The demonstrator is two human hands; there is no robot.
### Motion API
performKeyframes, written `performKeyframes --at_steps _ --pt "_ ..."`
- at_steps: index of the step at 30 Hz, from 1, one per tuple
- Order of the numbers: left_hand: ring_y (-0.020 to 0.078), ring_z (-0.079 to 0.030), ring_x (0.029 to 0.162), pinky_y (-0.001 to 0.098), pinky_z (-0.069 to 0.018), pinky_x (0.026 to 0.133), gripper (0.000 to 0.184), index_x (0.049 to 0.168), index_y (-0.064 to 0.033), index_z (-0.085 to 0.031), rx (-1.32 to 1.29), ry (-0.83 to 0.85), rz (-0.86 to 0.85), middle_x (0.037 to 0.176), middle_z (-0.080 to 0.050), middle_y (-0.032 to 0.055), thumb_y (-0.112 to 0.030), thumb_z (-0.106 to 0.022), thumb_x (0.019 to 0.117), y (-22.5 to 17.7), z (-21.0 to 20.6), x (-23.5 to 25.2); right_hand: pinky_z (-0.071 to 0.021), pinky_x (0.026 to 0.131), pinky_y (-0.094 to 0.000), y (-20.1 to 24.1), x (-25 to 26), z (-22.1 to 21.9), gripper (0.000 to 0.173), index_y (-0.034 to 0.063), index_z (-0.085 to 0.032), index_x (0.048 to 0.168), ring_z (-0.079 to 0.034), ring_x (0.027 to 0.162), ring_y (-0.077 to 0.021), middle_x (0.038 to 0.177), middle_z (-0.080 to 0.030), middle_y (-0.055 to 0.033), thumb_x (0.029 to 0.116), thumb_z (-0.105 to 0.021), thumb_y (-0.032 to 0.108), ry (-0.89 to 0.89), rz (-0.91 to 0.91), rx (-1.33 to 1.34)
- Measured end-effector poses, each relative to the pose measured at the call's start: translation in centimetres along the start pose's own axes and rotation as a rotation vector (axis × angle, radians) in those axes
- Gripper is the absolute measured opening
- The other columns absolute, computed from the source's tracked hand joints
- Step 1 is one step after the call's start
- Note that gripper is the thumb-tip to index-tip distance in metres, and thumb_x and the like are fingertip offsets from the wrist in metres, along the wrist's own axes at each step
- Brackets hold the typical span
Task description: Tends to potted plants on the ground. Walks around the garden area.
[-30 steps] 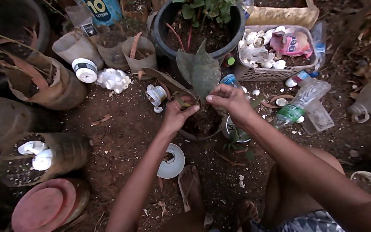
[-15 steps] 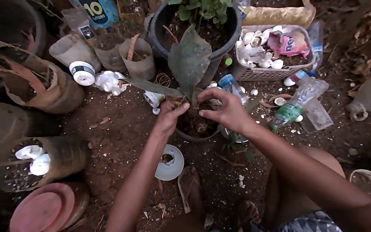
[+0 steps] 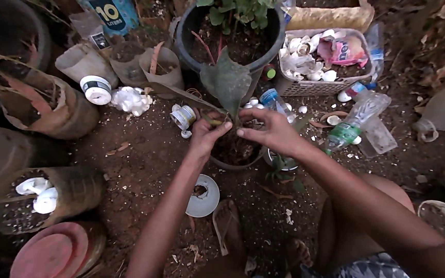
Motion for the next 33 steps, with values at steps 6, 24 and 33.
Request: performKeyframes --at_steps 6,24,33 --pt "0.0001 -0.067 0.086 0.0206 -0.0577 0.081 0.017 0.104 0.0008 -0.066 0.216 -0.047 -0.036 0.091 -0.071 -0.0013 0.004 -0.073 0.0887 -1.0 -1.3 -0.6 -0.0462 0.097 -0.0552 -0.8 0.3 -0.2 0.043 0.0002 -0.073 0.114 -0.06 0.114 -0.0337 0.117 -0.068 -0.0188 0.0855 -0.083 0.032 0.032 -0.044 -0.15" --pt "0.0212 -0.053 0.136 0.0402 -0.0429 0.116 0.071 0.148 -0.0028 -0.05 0.553 0.339 -0.133 0.145 -0.056 0.0147 -0.013 -0.081 0.085 -2.3 -2.0 -1.0 -0.0568 0.081 -0.0217 -4.9 1.3 -0.1 0.012 0.0079 -0.064 0.101 -0.067 0.082 -0.001 0.087 -0.072 0.0054 0.0965 -0.056 0.0 0.084 -0.161 0.61" --pt "0.0302 -0.069 0.11 0.048 -0.056 0.096 0.057 0.14 -0.0048 -0.058 0.815 0.33 -0.052 0.126 -0.068 0.0166 -0.011 -0.081 0.0882 -1.3 -0.1 -2.3 -0.058 0.086 -0.0224 -6.9 0.4 -0.9 0.023 0.0045 -0.064 0.106 -0.07 0.089 -0.0038 0.093 -0.075 0.0019 0.0905 -0.059 -0.012 0.04 -0.239 0.632"
Point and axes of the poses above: each hand's wrist, its own x-axis towards the middle knuckle, its own z-axis out of the back of the hand, y = z × x, the point moved 8 cm from there along x, towards the middle knuckle
